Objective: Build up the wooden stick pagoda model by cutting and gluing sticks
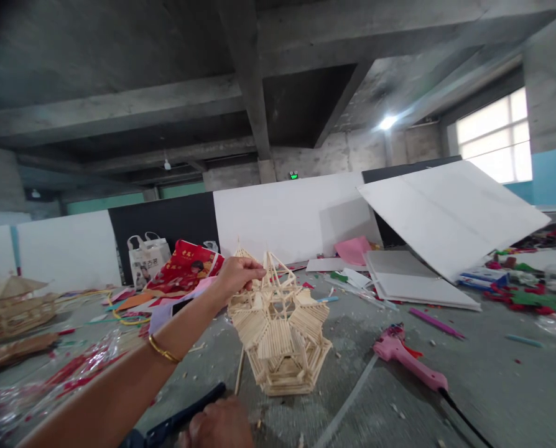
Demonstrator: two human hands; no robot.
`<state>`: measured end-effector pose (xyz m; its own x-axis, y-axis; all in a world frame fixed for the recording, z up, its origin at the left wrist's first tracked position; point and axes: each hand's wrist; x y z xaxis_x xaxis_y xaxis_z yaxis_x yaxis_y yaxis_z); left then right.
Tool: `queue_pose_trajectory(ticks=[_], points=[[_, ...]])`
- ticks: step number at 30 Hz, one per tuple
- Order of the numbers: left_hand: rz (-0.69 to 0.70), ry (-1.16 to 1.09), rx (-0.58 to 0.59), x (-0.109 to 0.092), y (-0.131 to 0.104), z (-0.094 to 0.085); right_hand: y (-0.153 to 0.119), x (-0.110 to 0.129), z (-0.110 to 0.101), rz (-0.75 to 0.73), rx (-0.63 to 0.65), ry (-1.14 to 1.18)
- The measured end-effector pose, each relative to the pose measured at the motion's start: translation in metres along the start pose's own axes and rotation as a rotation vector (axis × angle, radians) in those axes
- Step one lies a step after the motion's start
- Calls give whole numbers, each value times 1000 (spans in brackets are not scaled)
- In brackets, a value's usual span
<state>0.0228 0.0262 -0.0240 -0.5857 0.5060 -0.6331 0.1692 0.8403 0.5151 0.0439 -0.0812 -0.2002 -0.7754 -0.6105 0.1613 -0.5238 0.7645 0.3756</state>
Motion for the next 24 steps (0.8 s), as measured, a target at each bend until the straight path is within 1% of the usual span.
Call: queue_pose_trajectory(ticks=[2,4,8,10,13,16,21,24], points=[[-4,21,4,-2,0,0,-1,0,-3,18,9,-11],[-12,43,5,-3,0,1,-1,0,-3,18,-13,-18],[-35,71,23,-3,2,3,0,-2,5,-21,-84,-14],[-43,79,28,-2,2,4,0,-3,10,-6,-97,-8],[-47,87,27,-2,3,3,-1,-3,11,17,-64,3],[-51,93,17,-5,4,0,-2,-1,5,25,-29,7],[-54,89,28,-8,4,-3,-5,1,-4,76,-25,36],[-51,89,32,-9,4,-3,-5,1,-6,71,23,28]])
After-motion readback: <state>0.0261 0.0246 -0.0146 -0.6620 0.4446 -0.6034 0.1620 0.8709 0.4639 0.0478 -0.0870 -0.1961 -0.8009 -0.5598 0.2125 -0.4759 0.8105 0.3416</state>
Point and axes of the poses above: each hand's wrist, its own y-axis towards the middle knuckle, its own z-axis out of the palm, x = y × z, and after that the axes turned 10 degrees about z, right-handed
